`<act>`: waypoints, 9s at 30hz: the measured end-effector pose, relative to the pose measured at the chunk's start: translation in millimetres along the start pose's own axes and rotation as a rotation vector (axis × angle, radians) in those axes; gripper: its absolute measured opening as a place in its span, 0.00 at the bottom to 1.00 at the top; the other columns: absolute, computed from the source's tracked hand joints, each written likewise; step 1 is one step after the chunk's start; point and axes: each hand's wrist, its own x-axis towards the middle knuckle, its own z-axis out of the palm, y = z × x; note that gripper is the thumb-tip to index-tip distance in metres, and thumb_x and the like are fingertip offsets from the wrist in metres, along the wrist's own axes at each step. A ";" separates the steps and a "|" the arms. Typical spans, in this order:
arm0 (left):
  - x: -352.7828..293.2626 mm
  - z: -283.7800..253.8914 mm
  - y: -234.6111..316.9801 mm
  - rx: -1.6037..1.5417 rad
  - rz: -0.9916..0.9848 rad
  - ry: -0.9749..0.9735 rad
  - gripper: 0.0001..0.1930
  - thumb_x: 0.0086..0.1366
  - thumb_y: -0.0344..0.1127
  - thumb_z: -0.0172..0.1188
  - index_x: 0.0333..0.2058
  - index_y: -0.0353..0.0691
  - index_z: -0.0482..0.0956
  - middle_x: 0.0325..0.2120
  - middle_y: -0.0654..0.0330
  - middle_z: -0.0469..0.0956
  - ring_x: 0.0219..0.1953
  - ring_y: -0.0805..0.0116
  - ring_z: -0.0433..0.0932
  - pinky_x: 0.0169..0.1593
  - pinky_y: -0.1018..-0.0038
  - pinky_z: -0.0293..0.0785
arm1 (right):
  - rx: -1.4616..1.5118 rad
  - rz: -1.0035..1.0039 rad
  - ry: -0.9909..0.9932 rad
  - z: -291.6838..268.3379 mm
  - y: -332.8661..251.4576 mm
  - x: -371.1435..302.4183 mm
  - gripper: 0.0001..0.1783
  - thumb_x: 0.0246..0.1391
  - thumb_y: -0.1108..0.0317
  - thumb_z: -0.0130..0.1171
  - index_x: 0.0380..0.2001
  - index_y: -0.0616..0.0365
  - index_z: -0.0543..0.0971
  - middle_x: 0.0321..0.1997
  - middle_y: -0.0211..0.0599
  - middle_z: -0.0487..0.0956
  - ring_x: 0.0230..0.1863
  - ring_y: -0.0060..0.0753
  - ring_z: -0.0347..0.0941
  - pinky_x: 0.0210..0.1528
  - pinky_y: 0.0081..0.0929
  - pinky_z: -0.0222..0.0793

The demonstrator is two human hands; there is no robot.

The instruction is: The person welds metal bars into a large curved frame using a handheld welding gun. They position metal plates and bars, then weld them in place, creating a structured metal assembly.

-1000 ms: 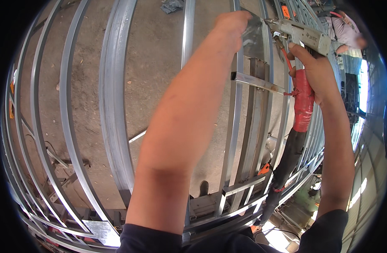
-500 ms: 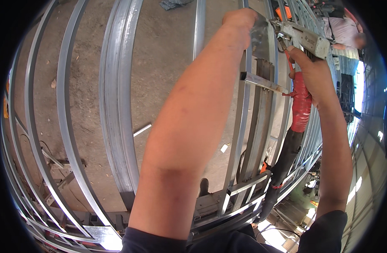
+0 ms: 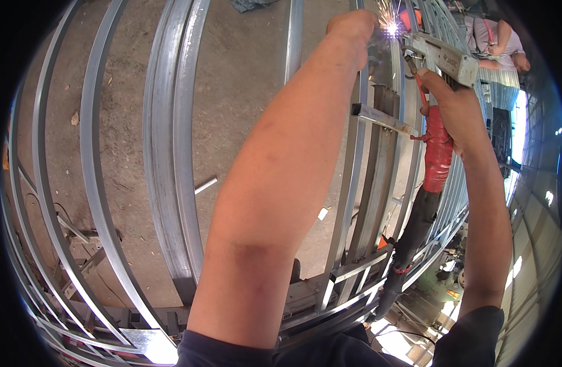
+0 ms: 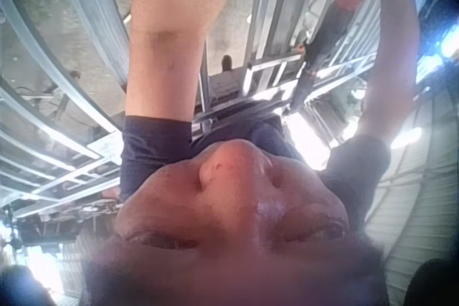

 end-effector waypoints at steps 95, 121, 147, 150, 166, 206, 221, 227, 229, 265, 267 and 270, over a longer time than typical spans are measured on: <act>-17.8 -10.3 0.4 1.124 0.348 0.047 0.18 0.48 0.41 0.72 0.34 0.33 0.89 0.34 0.49 0.87 0.34 0.58 0.86 0.41 0.64 0.81 | -0.062 0.240 0.002 -8.0 -4.6 -128.7 0.23 0.64 0.55 0.70 0.50 0.62 0.77 0.34 0.29 0.78 0.27 0.20 0.76 0.28 0.22 0.72; 46.2 -19.6 -13.4 1.107 0.268 -0.192 0.36 0.60 0.53 0.66 0.56 0.26 0.77 0.52 0.46 0.83 0.51 0.49 0.84 0.51 0.59 0.80 | 0.039 0.237 0.068 -33.1 -13.8 -165.6 0.20 0.64 0.63 0.68 0.53 0.63 0.79 0.42 0.35 0.84 0.28 0.23 0.78 0.32 0.23 0.74; -447.8 201.8 -74.4 0.732 1.197 -0.946 0.09 0.60 0.25 0.64 0.40 0.38 0.86 0.33 0.62 0.83 0.35 0.73 0.84 0.37 0.73 0.74 | 0.296 0.291 0.005 -227.1 242.4 -424.9 0.31 0.55 0.60 0.69 0.61 0.59 0.77 0.46 0.49 0.85 0.46 0.39 0.82 0.51 0.37 0.76; -521.5 263.6 -93.7 0.873 1.268 -1.199 0.05 0.56 0.28 0.68 0.32 0.45 0.87 0.32 0.67 0.84 0.33 0.71 0.86 0.36 0.70 0.75 | 0.356 0.152 0.048 -225.9 281.6 -441.3 0.30 0.54 0.59 0.69 0.59 0.58 0.78 0.42 0.48 0.85 0.43 0.38 0.83 0.48 0.37 0.77; -623.3 307.3 -230.8 1.333 1.567 -1.144 0.12 0.53 0.31 0.70 0.38 0.47 0.86 0.40 0.63 0.85 0.38 0.65 0.84 0.39 0.67 0.77 | 0.549 0.250 -0.229 -206.5 420.6 -508.5 0.36 0.54 0.59 0.67 0.67 0.56 0.74 0.43 0.45 0.87 0.37 0.33 0.86 0.44 0.33 0.81; -579.1 -78.9 -480.2 1.817 0.479 0.737 0.27 0.70 0.49 0.60 0.62 0.42 0.75 0.63 0.50 0.73 0.65 0.49 0.70 0.68 0.52 0.61 | 0.615 -0.056 -0.839 -208.2 471.9 -466.9 0.39 0.57 0.63 0.71 0.71 0.49 0.71 0.54 0.36 0.85 0.48 0.30 0.81 0.52 0.31 0.79; -563.0 -67.2 -486.8 1.866 0.461 0.940 0.24 0.72 0.52 0.55 0.55 0.40 0.81 0.55 0.52 0.80 0.62 0.51 0.73 0.69 0.52 0.55 | 0.612 -0.051 -0.887 -163.5 484.3 -458.5 0.29 0.51 0.59 0.72 0.54 0.60 0.80 0.41 0.35 0.85 0.34 0.28 0.81 0.39 0.29 0.80; -563.7 -64.9 -487.2 1.839 0.443 0.928 0.25 0.71 0.53 0.55 0.55 0.39 0.81 0.55 0.51 0.80 0.62 0.51 0.72 0.69 0.51 0.55 | 0.718 -0.072 -0.911 -146.5 499.7 -449.8 0.22 0.53 0.63 0.71 0.50 0.60 0.82 0.36 0.33 0.84 0.33 0.28 0.80 0.36 0.30 0.80; -563.6 -66.6 -488.4 1.829 0.436 0.948 0.25 0.71 0.53 0.54 0.55 0.39 0.81 0.55 0.51 0.80 0.63 0.50 0.71 0.69 0.51 0.54 | 0.707 -0.021 -0.949 -146.3 500.7 -444.9 0.20 0.54 0.64 0.72 0.48 0.59 0.82 0.36 0.32 0.84 0.33 0.27 0.80 0.36 0.29 0.79; -564.6 -57.9 -487.8 1.865 0.405 0.910 0.24 0.73 0.53 0.54 0.56 0.41 0.81 0.56 0.53 0.80 0.65 0.52 0.70 0.70 0.52 0.54 | 0.200 -0.008 -0.621 -117.2 546.6 -401.0 0.44 0.54 0.25 0.62 0.47 0.61 0.86 0.42 0.53 0.86 0.46 0.49 0.83 0.51 0.42 0.75; -566.9 -60.2 -486.8 1.862 0.402 0.914 0.24 0.73 0.53 0.53 0.56 0.42 0.81 0.57 0.52 0.80 0.65 0.52 0.70 0.70 0.52 0.53 | 0.213 -0.010 -0.629 -106.5 548.4 -398.4 0.42 0.56 0.29 0.64 0.52 0.60 0.85 0.47 0.53 0.86 0.50 0.50 0.82 0.55 0.40 0.75; -566.7 -59.9 -486.6 1.855 0.388 0.906 0.25 0.73 0.53 0.52 0.56 0.42 0.81 0.57 0.52 0.80 0.66 0.53 0.69 0.71 0.52 0.53 | 0.262 -0.023 -0.583 -94.1 557.9 -396.7 0.43 0.54 0.26 0.63 0.48 0.60 0.86 0.36 0.48 0.85 0.38 0.44 0.82 0.44 0.39 0.77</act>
